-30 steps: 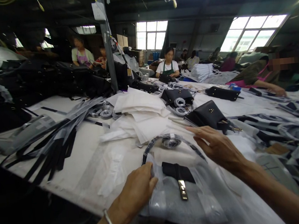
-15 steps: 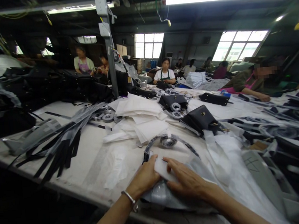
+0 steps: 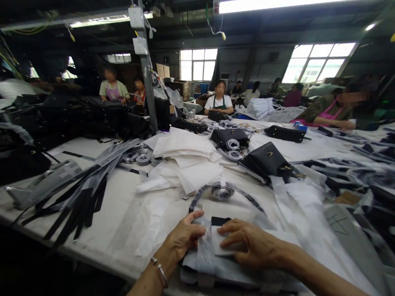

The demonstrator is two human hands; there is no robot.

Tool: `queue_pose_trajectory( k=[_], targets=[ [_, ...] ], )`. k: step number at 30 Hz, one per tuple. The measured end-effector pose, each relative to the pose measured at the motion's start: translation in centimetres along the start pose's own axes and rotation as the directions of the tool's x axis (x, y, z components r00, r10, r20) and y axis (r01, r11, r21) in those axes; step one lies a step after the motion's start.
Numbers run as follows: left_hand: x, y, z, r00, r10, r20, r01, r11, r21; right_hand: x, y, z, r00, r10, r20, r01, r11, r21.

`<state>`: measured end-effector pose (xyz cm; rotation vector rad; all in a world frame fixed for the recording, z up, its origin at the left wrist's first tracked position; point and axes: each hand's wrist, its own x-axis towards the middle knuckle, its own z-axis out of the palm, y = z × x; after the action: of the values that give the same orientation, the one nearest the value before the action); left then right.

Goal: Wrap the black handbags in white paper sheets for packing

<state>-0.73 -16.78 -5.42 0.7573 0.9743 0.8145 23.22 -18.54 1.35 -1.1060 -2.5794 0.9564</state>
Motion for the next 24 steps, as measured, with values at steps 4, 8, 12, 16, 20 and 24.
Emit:
queue_pose_trajectory(
  k=[4,8,12,16,20,24],
  targets=[
    [-0.5,-0.3,0.2,0.999,0.054,0.005,-0.053,0.996,-0.071,1.6,0.0,0.6,0.996,-0.056,-0.062,0.062,0.994,0.093],
    [-1.1,-0.9,0.4,0.991,0.136,-0.002,-0.135,0.984,-0.114,2.1,0.5,1.3,0.995,-0.043,-0.090,0.054,0.990,0.129],
    [-1.6,-1.2,0.3,0.961,0.267,0.077,-0.274,0.957,0.093,2.0,1.1,1.9,0.988,-0.055,-0.141,0.079,0.981,0.176],
    [-2.1,-1.3,0.3,0.894,0.435,0.103,-0.435,0.794,0.426,2.4,1.6,2.0,0.969,-0.069,-0.236,0.137,0.949,0.285],
    [-1.9,-1.9,-0.1,0.879,0.467,0.097,-0.444,0.727,0.523,2.9,2.2,2.5,0.973,-0.076,-0.219,0.135,0.954,0.269],
    [-1.6,-2.5,-0.2,0.881,0.467,0.071,-0.432,0.734,0.524,3.7,2.7,3.3,0.966,-0.144,-0.216,0.195,0.952,0.235]
  ],
)
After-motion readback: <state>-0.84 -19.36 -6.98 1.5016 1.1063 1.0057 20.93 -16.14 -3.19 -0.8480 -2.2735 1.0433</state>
